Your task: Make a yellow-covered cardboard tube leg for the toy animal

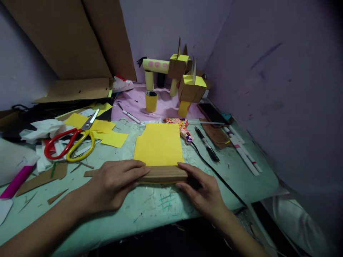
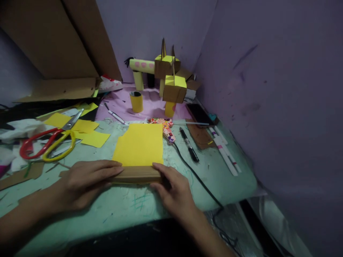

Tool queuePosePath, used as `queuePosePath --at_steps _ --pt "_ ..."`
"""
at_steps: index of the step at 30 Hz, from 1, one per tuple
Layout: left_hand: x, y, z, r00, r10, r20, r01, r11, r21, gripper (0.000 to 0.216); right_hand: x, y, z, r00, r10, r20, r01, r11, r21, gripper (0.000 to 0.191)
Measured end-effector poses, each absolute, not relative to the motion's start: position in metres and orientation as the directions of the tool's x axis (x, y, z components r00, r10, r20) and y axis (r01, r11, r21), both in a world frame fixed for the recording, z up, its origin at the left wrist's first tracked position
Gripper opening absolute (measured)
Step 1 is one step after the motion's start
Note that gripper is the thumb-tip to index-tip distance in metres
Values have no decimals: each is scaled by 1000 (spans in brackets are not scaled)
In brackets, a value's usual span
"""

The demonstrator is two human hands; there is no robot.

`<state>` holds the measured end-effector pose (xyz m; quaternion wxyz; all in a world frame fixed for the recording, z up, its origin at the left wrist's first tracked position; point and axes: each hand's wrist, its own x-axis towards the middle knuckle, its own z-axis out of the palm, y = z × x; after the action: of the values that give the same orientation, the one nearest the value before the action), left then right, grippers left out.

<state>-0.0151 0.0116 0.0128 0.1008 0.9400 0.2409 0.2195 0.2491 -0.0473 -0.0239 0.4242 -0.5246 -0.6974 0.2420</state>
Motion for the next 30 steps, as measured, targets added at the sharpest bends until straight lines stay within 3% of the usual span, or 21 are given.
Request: queuePosePath --at_steps 3,6,11,17,21,26,30 --pt "-16 14 13 785 479 393 382 -873 302 43 246 -47 -24 2 963 268 479 235 -846 41" --pt "-19 10 10 779 451 435 392 -892 223 43 243 -52 -26 24 977 212 454 178 -873 39" --pt "-29 1 0 854 371 364 393 -919 16 68 242 -59 -31 -24 960 280 472 258 -843 32" --pt "-36 2 -16 805 478 351 522 -852 -38 66 247 -53 -32 -67 931 360 497 344 -797 34" --pt "-36 11 -7 853 455 256 466 -885 22 60 250 -52 -32 -77 947 313 491 309 -814 41" --pt "-29 14 12 844 503 187 467 -860 207 67 250 -55 -33 -92 976 198 495 217 -841 43" --pt "-20 13 14 789 531 309 420 -834 358 60 247 -50 -29 -35 999 24 441 37 -897 31"
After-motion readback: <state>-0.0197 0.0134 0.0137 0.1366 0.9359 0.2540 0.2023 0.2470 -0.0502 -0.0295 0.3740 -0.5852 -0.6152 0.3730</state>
